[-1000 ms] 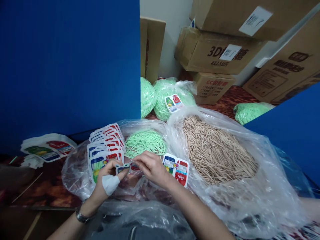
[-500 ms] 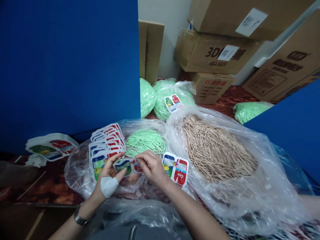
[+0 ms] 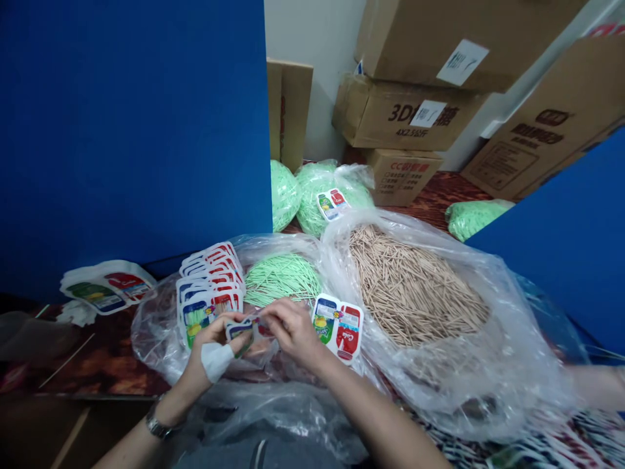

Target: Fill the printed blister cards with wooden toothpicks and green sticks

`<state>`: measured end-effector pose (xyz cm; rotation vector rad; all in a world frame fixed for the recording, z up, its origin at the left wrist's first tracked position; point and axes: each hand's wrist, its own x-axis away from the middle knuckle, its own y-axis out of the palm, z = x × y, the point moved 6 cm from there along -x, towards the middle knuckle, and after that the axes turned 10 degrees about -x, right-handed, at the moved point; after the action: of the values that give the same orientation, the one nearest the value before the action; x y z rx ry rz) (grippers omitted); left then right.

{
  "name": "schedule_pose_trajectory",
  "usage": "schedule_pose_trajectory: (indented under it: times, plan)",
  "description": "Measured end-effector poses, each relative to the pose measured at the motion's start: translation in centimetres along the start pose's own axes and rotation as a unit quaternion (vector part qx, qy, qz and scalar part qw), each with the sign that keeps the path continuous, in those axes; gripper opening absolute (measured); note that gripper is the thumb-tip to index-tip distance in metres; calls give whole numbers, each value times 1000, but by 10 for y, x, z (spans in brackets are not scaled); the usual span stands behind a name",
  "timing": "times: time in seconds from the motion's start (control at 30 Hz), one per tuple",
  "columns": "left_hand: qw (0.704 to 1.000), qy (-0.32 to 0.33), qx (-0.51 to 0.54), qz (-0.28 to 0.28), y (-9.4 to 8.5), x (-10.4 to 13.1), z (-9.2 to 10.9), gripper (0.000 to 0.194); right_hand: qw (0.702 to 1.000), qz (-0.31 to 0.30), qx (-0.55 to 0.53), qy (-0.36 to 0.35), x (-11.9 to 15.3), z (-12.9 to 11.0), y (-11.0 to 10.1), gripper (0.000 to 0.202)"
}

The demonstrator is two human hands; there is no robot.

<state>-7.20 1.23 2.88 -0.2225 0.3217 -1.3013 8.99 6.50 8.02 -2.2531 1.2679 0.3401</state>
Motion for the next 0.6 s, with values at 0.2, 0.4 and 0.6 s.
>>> schedule_pose_trajectory:
  times: [0.2, 0.4, 0.6]
  plan:
    - [999, -9, 35, 5, -2, 13, 6, 35, 999, 46, 22, 19, 11, -8, -1, 14]
    - [999, -30, -7, -25, -11, 30, 6, 18, 1000, 13, 23, -4, 20, -21, 10, 15]
    - [998, -42, 23, -37, -15, 42, -15, 31, 999, 1, 44, 7, 23, -26, 21, 19]
